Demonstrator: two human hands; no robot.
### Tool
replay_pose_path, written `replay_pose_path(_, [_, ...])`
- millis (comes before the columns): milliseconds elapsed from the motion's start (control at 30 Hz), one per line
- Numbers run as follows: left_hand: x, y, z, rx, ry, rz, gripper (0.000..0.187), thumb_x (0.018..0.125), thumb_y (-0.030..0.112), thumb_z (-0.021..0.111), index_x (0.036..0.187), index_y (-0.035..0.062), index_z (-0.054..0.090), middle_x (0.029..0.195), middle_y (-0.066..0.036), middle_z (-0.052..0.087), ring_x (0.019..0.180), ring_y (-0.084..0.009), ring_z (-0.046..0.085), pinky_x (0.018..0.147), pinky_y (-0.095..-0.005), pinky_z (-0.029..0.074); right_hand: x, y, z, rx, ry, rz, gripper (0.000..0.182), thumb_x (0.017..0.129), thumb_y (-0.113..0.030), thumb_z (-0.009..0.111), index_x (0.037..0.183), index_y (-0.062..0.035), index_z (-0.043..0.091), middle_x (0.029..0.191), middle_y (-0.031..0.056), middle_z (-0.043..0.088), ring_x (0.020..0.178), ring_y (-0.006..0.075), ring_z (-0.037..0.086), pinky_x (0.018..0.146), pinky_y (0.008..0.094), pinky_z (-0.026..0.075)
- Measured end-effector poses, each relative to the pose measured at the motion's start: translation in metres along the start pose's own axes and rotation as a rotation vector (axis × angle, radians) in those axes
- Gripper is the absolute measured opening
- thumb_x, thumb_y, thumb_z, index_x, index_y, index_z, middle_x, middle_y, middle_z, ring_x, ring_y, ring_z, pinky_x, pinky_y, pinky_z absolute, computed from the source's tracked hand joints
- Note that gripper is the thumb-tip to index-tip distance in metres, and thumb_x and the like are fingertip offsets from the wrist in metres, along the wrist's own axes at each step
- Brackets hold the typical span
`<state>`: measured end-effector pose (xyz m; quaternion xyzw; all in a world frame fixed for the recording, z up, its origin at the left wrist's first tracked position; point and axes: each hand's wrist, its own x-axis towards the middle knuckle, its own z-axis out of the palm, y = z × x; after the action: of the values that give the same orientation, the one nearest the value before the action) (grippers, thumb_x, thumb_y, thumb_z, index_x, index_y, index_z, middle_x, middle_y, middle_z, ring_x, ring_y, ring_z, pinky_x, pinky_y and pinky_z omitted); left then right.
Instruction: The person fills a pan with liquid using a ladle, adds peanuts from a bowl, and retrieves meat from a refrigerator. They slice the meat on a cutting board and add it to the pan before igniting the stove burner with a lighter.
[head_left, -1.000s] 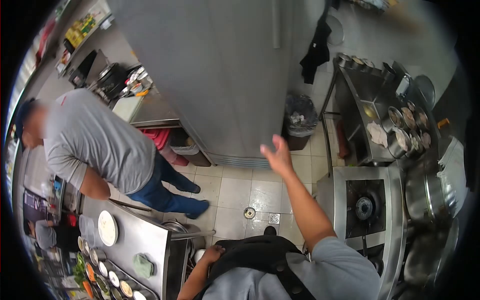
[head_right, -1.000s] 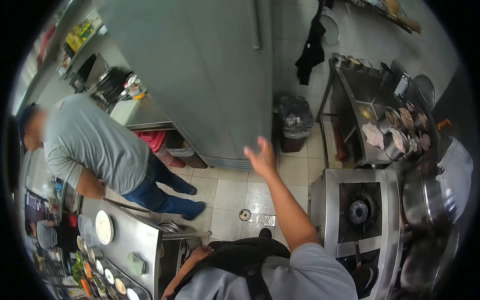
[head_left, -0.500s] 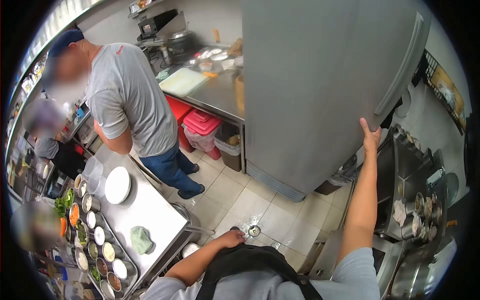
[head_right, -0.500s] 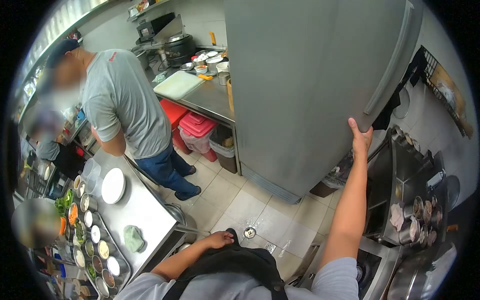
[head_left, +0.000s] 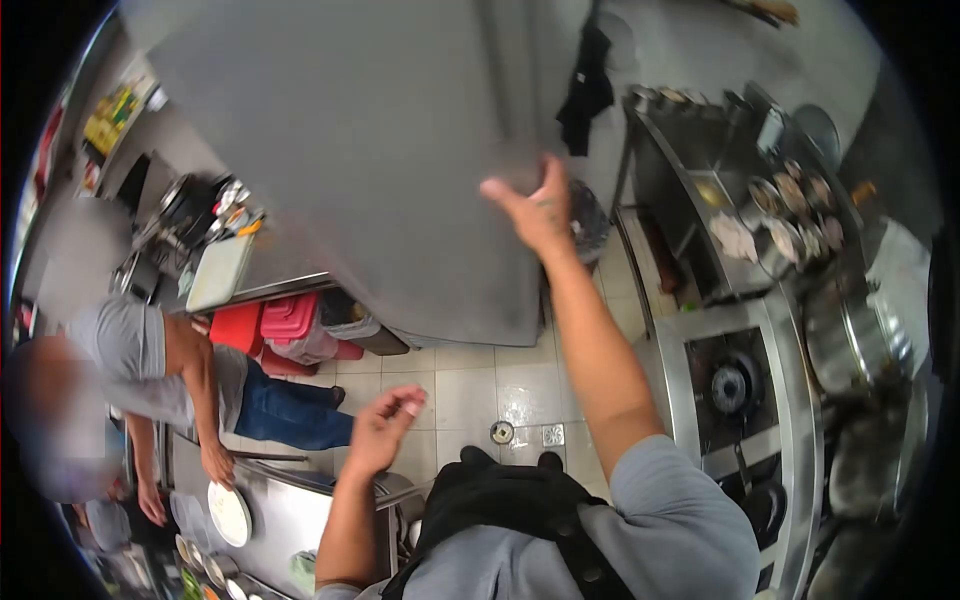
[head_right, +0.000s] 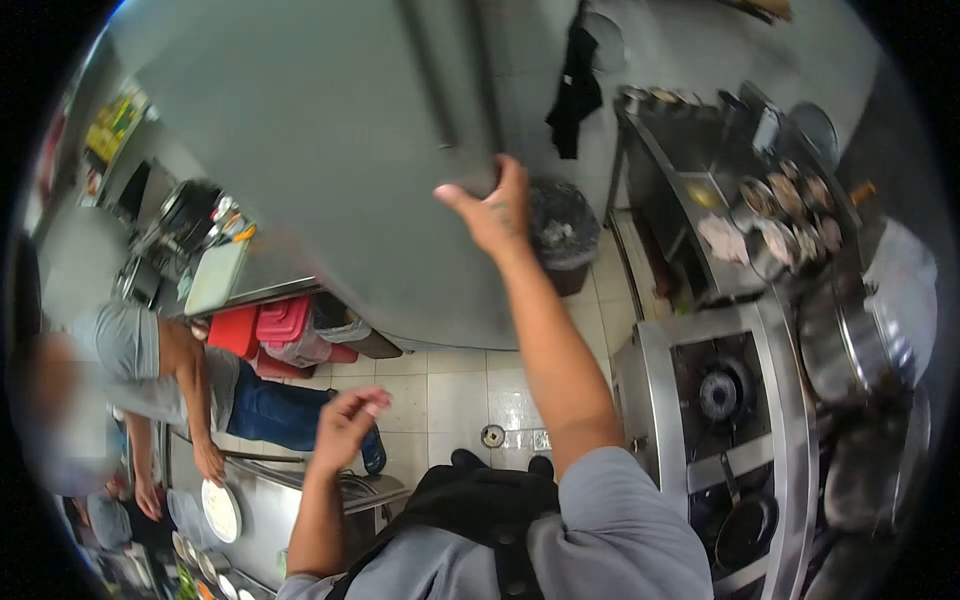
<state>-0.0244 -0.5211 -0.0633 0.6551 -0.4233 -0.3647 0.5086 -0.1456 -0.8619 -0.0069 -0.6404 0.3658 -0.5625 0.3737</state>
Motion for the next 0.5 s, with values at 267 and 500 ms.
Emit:
replay_pose_path(267, [0.017,0.147,0.009,0.05,0.256,0.595,0.063,0.083,0.027,0.068,0.131,-0.0041,0.04,0.123,-0.016,0.052,0.114,-0.024,0.052,0.095,-0.0361,0.042,-0.127,-0.022,-0.052,0.255,-0.219,-0.294,0.058,0.071,-0.024,0.08,0.116,-0.001,0.053,0.104,0.0119,0.055,0.095,0.0238,0.056,0.085,0.0341,0.046])
replay_pose_path(500, [0.004,0.152,0.025,0.134,0.669,0.881,0.104,0.071,0.048,0.079,0.142,-0.0028,0.022,0.137,-0.014,0.036,0.126,-0.0247,0.037,0.106,-0.036,0.026,-0.235,0.164,-0.057,0.221,-0.451,0.673,0.035,0.077,0.007,0.056,0.112,0.0005,0.055,0.097,0.0075,0.063,0.083,0.016,0.062,0.058,0.0314,0.058])
